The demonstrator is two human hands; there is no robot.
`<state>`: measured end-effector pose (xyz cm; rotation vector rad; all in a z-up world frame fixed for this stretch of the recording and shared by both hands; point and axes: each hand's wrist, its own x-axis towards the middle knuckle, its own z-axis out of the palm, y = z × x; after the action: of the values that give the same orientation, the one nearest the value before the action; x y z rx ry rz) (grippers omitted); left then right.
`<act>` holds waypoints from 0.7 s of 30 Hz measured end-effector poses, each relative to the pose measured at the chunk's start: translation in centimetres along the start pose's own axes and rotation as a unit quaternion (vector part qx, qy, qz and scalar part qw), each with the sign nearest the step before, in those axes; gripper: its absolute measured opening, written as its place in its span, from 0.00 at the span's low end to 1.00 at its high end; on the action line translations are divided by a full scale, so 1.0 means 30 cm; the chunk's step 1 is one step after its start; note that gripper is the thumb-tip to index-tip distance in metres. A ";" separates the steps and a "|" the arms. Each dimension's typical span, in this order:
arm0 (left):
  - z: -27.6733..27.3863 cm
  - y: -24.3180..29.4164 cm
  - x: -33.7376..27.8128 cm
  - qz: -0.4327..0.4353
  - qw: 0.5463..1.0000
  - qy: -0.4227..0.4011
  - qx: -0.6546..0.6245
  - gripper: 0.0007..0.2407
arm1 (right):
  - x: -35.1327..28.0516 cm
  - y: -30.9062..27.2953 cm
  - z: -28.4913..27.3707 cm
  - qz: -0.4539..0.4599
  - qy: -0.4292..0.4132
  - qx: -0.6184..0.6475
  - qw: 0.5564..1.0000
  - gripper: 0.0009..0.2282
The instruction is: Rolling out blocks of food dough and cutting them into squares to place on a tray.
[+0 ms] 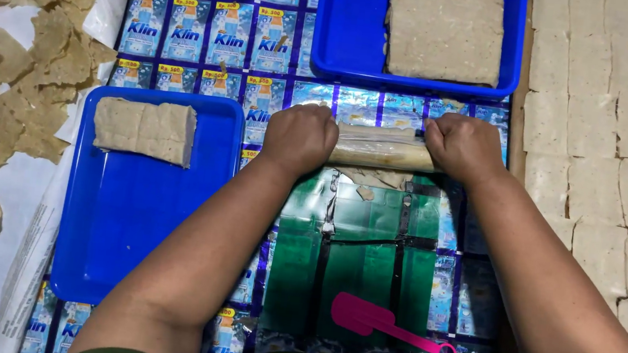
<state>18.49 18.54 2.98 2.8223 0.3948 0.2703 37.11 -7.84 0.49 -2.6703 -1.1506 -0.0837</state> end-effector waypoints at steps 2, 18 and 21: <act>0.017 -0.011 -0.006 -0.005 1.000 -0.013 0.000 0.16 | -0.012 -0.019 -0.006 0.014 -0.015 0.019 1.000 0.23; -0.008 0.013 -0.038 -0.023 0.996 -0.083 -0.017 0.16 | -0.032 -0.081 -0.066 0.075 -0.203 0.046 0.975 0.24; 0.071 -0.034 -0.034 0.065 0.995 0.055 0.053 0.10 | -0.047 -0.051 -0.007 -0.014 -0.138 -0.007 0.990 0.19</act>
<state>17.76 18.66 0.51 2.9505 0.2559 0.4469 35.04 -7.86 0.77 -2.7401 -1.2683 0.2824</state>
